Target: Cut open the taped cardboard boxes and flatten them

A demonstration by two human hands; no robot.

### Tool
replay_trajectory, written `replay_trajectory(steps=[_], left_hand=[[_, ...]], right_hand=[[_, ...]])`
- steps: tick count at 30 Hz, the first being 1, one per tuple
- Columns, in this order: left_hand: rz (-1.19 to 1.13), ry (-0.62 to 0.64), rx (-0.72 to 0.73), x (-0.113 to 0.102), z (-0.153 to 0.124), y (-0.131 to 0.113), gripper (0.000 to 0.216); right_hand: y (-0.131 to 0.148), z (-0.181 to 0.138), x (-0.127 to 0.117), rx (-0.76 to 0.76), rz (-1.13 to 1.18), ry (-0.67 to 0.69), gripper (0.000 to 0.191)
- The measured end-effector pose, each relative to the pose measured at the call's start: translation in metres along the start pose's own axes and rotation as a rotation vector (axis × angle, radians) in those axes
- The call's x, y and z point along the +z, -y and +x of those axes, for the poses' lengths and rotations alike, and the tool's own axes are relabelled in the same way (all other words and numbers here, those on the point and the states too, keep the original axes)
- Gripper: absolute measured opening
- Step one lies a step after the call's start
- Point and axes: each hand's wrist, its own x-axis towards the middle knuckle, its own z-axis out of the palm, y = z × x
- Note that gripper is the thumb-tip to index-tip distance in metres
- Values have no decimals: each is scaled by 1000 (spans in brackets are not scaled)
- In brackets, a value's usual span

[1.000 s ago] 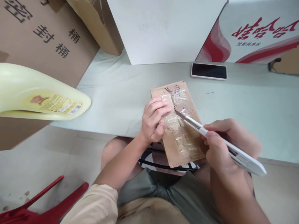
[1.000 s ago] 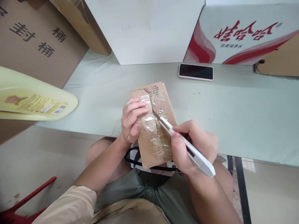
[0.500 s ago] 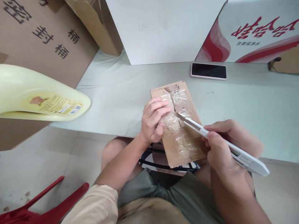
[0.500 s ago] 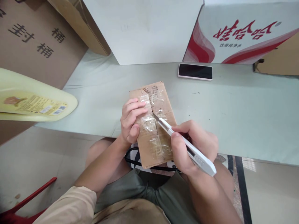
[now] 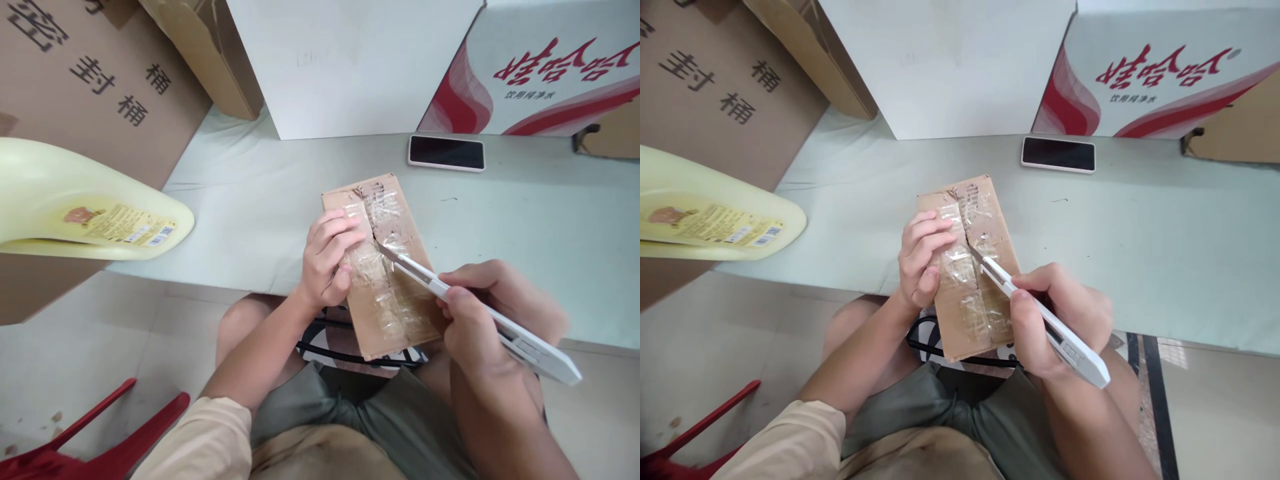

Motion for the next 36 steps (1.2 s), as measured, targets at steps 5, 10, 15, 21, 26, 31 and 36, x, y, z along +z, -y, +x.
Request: replay_trajectory(steps=[5,10,15,21,26,31,36], left_hand=[[24,25,-21,0,-2,0,46],[30,28,-15,-1,-3,0,45],[36,34,-22,-1,-3,1,47],[12,0,-9,0,-1,0,45],[16,3,-16,-1,-1,-1,45],[52,19,-20,-2,-1,0,48],[44,15,-7,-1,-1,3,47]], right_hand=[[0,2,1,46,35,48,11],[8,8,1,98,62,175,14],[2,2,-1,24,27,39,12],[-4,2,-1,15,41,37,11],[1,10,-1,41,54,207,14],[6,5,-4,2,34,105,16],[9,-1,-8,27,19,45,16]])
